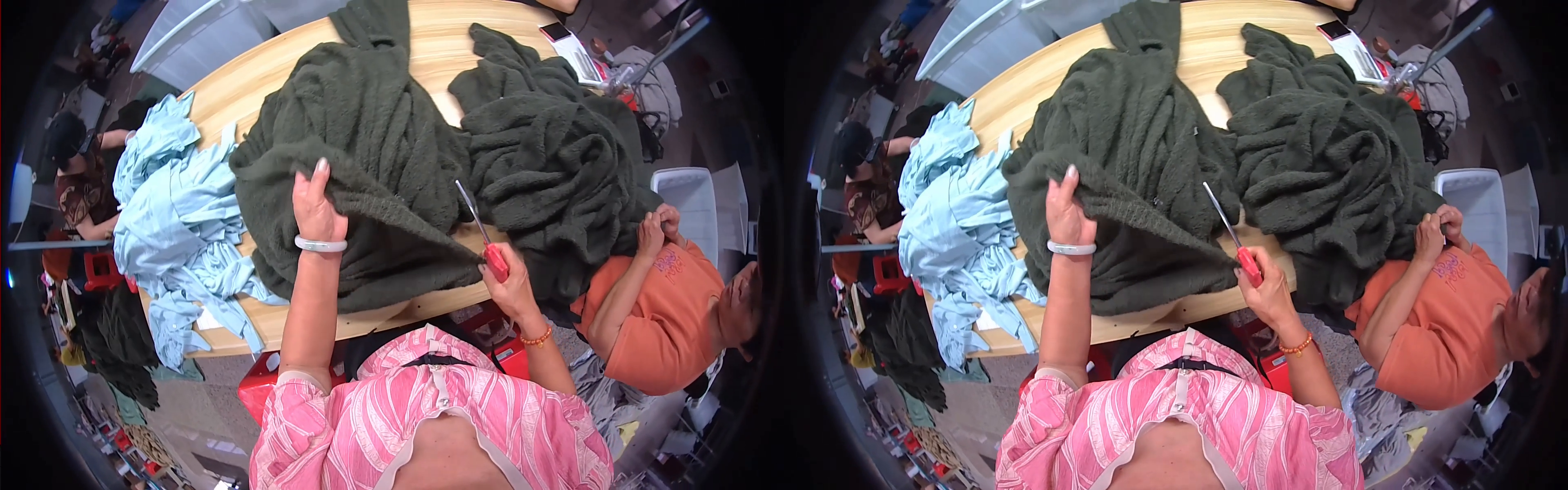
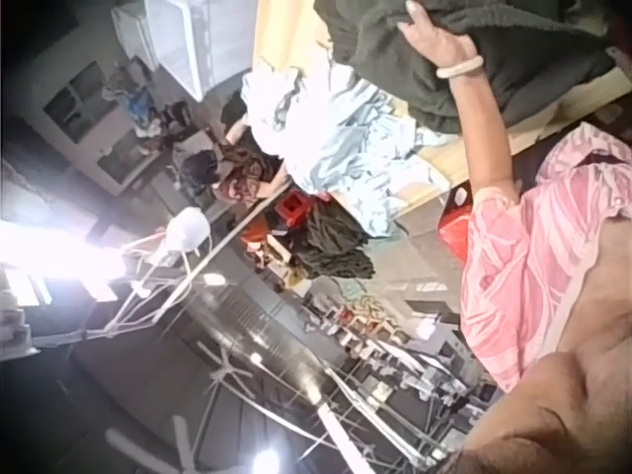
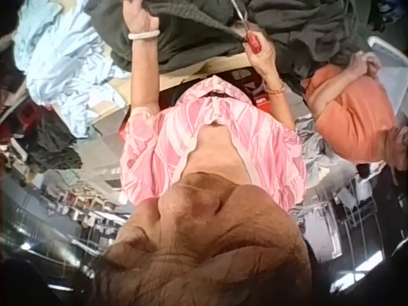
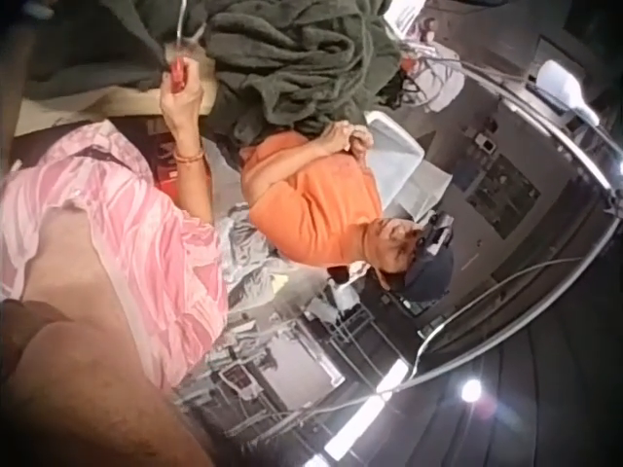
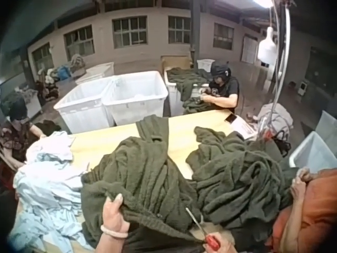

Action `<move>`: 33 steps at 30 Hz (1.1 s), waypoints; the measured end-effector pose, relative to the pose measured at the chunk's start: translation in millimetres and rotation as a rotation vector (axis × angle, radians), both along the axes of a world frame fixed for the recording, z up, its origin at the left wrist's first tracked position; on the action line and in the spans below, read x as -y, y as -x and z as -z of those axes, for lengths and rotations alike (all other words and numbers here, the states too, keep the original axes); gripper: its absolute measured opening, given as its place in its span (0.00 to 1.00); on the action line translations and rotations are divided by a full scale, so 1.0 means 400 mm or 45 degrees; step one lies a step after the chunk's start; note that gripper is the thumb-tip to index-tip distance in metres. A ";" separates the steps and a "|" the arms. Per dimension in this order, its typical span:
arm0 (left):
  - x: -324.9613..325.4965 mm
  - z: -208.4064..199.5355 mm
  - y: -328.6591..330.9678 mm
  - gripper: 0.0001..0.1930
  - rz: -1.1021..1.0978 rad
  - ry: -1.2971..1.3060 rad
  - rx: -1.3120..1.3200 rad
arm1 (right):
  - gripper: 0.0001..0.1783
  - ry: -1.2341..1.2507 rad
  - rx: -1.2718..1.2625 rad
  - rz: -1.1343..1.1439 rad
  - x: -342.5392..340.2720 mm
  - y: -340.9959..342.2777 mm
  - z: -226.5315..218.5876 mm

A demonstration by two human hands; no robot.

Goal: Trim loose threads and finish garments using small thread snips on a workbench.

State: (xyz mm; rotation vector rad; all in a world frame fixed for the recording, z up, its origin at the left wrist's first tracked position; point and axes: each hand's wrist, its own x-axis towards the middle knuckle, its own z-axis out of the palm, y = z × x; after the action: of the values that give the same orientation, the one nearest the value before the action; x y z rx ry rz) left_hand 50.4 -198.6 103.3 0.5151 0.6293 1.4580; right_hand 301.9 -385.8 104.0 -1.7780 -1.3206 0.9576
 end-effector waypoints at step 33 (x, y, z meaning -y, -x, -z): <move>0.067 0.386 -0.294 0.08 0.410 0.174 -0.467 | 0.18 0.299 0.598 -0.427 -0.094 -0.100 -0.028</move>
State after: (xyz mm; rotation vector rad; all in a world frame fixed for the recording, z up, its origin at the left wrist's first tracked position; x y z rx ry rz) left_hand 168.1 -225.4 -50.9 0.7474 0.8840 1.0160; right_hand 342.1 -348.2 115.2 -2.0871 -1.9133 0.9318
